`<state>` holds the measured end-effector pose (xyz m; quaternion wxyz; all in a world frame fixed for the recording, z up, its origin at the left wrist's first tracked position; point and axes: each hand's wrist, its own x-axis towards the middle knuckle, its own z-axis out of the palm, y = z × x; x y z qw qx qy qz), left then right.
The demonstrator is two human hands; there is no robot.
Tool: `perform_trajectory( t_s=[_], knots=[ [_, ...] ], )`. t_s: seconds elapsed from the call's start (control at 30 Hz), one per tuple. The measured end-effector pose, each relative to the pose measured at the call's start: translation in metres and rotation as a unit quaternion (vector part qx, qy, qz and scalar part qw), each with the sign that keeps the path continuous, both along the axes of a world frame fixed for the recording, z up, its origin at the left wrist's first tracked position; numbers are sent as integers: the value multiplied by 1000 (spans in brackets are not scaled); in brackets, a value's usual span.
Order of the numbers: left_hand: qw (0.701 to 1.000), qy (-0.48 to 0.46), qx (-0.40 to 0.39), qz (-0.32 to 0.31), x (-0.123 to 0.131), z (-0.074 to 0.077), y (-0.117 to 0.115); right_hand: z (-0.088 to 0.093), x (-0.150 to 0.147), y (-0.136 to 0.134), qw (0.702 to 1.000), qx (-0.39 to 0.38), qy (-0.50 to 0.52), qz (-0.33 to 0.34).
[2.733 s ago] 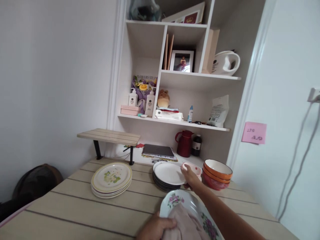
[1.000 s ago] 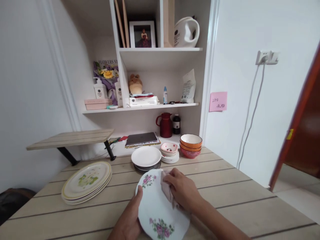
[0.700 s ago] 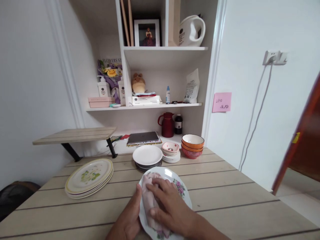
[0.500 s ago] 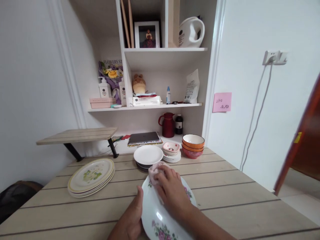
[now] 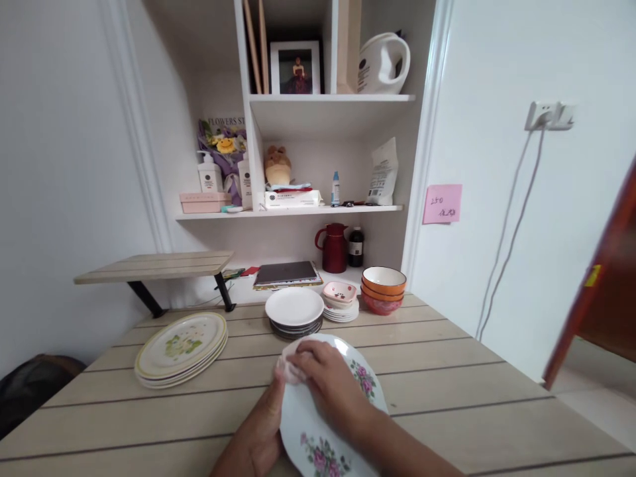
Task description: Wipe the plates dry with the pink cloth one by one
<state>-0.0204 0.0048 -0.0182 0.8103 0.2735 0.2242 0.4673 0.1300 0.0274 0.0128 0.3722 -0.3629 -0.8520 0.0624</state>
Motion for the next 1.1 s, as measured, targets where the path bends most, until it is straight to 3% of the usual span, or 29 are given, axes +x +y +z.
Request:
perform_trajectory(
  t_s=[0.13,0.27,0.37,0.47,0.6,0.67,0.73,0.83,0.97,1.1],
  knots=[
    [1000,-1,1,11,1,0,3,5,34,21,991,-58,-62,-101],
    [1000,11,-4,17,2,1,3,12,70,19,986,-107,-98,-84],
    [999,35,-9,26,4,4,-1,19,87,6,980,-142,-134,-31],
    [998,46,-8,35,5,7,-3,23,85,-8,963,-186,-179,76],
    [1000,19,2,2,3,8,-2,13,50,-27,934,-222,-142,243],
    [999,9,-10,-30,1,8,-1,5,28,-32,944,-197,-79,253],
    [999,11,-25,-41,1,8,-2,-1,12,-31,962,-157,-43,218],
    [1000,14,-14,0,4,9,-4,-3,6,-15,987,-92,-29,131],
    [999,12,0,51,7,10,-7,7,31,13,993,-62,-79,-62],
    [998,22,-2,57,6,8,-6,13,59,15,984,-94,-93,-117]
  ],
)
